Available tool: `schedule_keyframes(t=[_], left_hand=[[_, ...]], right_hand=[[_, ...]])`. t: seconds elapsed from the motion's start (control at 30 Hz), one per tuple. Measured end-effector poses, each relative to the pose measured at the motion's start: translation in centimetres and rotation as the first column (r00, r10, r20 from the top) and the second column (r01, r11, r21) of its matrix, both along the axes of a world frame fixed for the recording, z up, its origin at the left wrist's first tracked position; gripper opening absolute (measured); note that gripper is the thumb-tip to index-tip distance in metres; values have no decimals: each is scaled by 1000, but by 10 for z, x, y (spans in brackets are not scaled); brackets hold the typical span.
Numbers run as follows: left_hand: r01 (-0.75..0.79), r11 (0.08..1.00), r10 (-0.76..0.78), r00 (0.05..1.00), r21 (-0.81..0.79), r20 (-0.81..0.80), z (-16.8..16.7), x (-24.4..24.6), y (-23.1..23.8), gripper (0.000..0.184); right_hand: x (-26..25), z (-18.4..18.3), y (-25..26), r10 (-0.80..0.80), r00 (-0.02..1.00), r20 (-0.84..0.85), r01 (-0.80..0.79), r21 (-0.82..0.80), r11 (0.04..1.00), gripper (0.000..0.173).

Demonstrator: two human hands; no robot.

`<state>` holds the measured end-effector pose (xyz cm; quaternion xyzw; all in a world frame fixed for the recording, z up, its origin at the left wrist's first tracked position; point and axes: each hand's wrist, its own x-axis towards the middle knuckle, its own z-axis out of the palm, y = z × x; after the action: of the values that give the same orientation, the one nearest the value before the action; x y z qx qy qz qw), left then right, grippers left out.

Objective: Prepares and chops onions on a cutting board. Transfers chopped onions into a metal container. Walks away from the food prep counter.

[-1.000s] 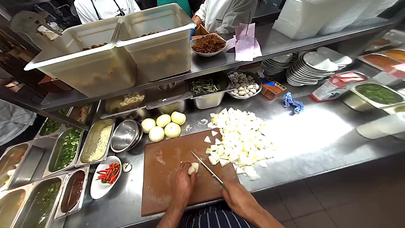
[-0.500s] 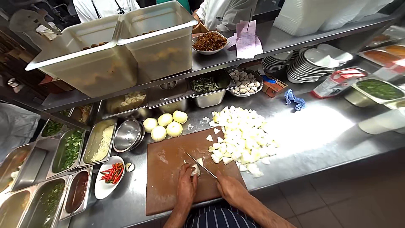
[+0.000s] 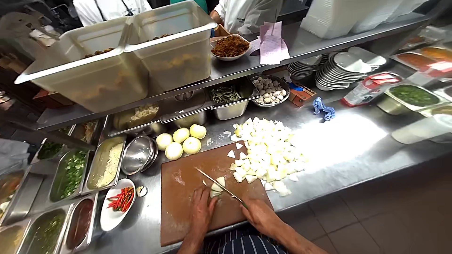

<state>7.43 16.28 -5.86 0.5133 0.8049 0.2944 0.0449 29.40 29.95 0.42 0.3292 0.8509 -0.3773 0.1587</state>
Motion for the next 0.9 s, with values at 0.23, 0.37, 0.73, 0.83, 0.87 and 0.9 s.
schedule_keyframes(t=[0.23,0.37,0.73,0.83,0.87,0.9], left_hand=[[237,951,-266,955,-201,-133,-14,5,81,143],[255,961,-267,957,-109,-116,-16,60,148,144],[233,972,-232,972,32,-22,-18,113,258,132],[193,981,-191,980,30,-54,-19,124,289,132],[185,982,-183,980,20,-79,-17,127,297,132],[184,983,-183,978,7,-102,-14,129,301,132]], right_hand=[[106,-25,27,-703,548,-454,810,78,581,38],[112,-44,41,-941,-8,-338,898,-416,142,51],[53,-51,99,-929,-178,-325,839,-543,30,46],[45,-53,124,-924,-194,-328,843,-538,14,43],[42,-53,130,-922,-196,-334,847,-532,12,43],[41,-53,135,-922,-191,-337,853,-522,14,42]])
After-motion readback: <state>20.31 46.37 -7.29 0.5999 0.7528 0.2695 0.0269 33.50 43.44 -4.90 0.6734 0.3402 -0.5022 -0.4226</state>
